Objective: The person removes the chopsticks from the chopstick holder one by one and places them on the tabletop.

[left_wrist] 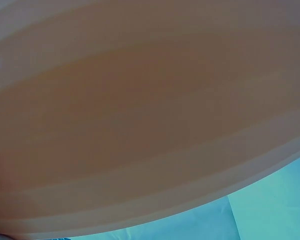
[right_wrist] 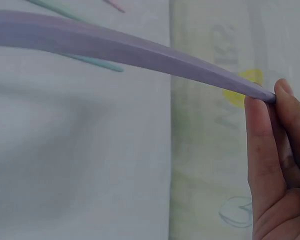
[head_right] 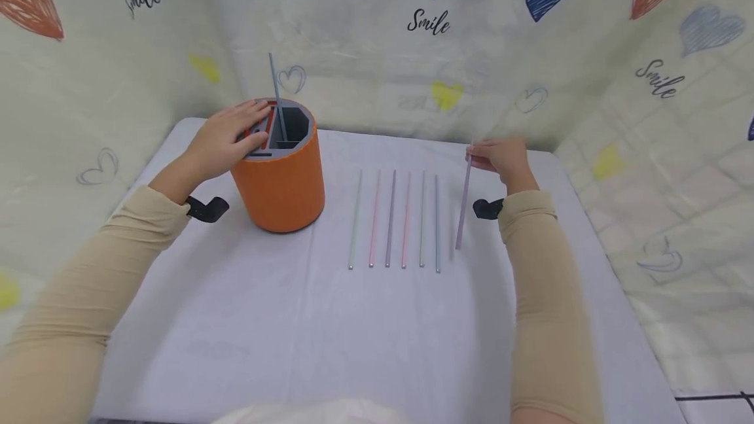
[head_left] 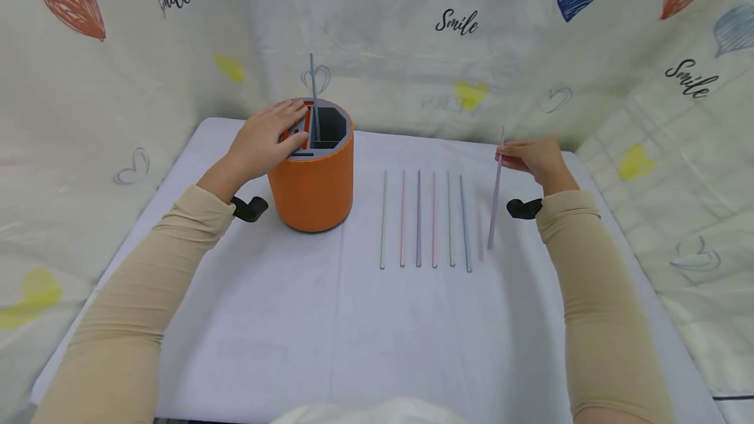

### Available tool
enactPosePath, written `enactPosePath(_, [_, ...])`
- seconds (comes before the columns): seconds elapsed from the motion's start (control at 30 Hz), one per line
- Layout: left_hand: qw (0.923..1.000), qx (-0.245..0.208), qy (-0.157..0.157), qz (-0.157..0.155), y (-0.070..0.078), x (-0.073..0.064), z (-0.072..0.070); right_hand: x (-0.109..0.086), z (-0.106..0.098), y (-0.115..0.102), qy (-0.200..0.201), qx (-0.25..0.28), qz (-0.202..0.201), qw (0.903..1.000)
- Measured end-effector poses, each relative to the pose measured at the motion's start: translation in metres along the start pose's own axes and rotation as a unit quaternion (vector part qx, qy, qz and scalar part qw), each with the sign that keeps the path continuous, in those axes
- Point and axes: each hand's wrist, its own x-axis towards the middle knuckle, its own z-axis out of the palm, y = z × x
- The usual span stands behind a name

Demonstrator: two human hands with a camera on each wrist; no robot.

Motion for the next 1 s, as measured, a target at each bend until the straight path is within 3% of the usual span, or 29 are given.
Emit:
enactPosePath(0.17, [1.0, 0.004, 0.005, -0.001, 0.0, 0.001, -0.001, 0.008, -0.003, 0.023, -0.015, -0.047, -0.005, 0.9988])
enactPosePath(0.33, [1.0, 0.003, 0.006, 0.001, -0.001, 0.001, 0.0, 0.017, -0.003, 0.04, -0.016, -0.065, 0.028, 0.9974])
enactPosePath(0.67, [1.0, 0.001, 0.002, 0.001, 0.0, 0.001, 0.001, 0.029, -0.001, 0.062, -0.033, -0.045, 0.048, 0.9973])
enactPosePath(0.83, [1.0, 0.0, 0.005, 0.0, -0.001, 0.001, 0.001, 0.036, 0.003, 0.073, -0.003, -0.055, 0.062, 0.9965])
enactPosePath(1.0, [1.0, 0.002, 0.004, 0.005, -0.002, 0.001, 0.001, 0.044, 0.003, 0.09, 0.03, -0.106, 0.081, 0.9907])
